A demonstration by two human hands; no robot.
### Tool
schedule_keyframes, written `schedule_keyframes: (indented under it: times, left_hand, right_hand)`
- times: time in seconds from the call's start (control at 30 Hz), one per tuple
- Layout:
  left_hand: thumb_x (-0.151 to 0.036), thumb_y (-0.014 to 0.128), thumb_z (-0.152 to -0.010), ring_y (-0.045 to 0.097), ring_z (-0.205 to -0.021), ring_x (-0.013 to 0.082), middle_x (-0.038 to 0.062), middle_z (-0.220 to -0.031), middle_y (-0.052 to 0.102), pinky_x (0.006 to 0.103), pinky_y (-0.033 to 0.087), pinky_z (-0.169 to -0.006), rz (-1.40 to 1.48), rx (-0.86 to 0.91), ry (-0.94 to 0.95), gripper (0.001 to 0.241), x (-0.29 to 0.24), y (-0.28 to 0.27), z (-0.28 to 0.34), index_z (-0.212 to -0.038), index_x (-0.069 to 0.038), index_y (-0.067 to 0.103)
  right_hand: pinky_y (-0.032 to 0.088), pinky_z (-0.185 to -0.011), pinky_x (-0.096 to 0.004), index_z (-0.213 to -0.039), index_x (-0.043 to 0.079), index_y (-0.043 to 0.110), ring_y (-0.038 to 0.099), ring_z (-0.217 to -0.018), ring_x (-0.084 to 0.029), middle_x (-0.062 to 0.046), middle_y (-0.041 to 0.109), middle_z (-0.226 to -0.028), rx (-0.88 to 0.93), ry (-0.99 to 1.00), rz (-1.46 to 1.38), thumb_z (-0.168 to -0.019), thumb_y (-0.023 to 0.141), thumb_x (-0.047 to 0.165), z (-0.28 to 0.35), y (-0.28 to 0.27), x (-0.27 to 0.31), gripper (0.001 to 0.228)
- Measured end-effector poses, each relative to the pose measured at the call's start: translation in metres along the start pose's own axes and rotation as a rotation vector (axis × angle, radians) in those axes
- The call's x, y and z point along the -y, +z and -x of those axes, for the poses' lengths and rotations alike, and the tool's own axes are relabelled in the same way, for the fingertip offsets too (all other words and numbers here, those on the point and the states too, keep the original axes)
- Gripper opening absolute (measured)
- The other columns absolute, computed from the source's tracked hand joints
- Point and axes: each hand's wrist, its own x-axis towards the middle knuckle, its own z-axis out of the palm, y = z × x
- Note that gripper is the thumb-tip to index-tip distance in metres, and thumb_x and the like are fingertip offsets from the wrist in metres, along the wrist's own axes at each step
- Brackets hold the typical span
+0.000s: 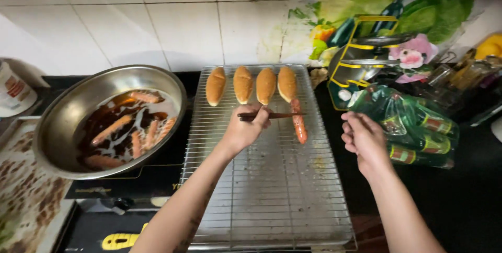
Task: Preparing hot dogs by transferring cooked sausages from a pan to buns on a wire rack using chopsticks
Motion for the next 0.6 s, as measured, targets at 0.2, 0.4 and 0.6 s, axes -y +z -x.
schedule_keyframes:
  times: [0.2,0.4,0.6]
  left_hand:
    - [-0.038,0.062,-0.093,0.075,-0.078,0.0291,0.007,-0.064,0.074,0.0419,0.056,-0.076,-0.098,0.016,-0.102,0.03,0.026,0.026,-0.022,-0.08,-0.017,0.079]
    - [-0.043,0.061,-0.095,0.077,-0.082,0.0306,0.004,-0.07,0.076,0.0417,0.057,-0.082,-0.18,0.035,-0.139,0.033,-0.013,0.007,-0.009,-0.084,-0.02,0.081]
    - [-0.045,0.062,-0.094,0.076,-0.087,0.0357,0.005,-0.073,0.077,0.0445,0.057,-0.083,-0.242,0.038,-0.157,0.035,-0.006,-0.007,-0.004,-0.083,-0.018,0.08]
  right_hand:
    - [0.024,-0.036,-0.014,-0.106,0.008,0.063,0.041,-0.051,-0.008,-0.001,0.042,-0.074,0.03,0.042,0.03,-0.106,0.053,0.021,-0.007,-0.013,-0.009,0.016]
    - [0.026,-0.035,-0.015,-0.107,0.008,0.064,0.044,-0.051,-0.009,-0.003,0.048,-0.073,0.049,0.071,0.013,-0.106,0.057,0.025,-0.012,0.003,-0.011,0.018]
    - [0.026,-0.034,-0.017,-0.102,0.01,0.064,0.041,-0.05,-0.007,-0.001,0.046,-0.071,0.128,-0.012,-0.017,-0.105,0.059,0.027,-0.026,0.022,-0.026,0.018]
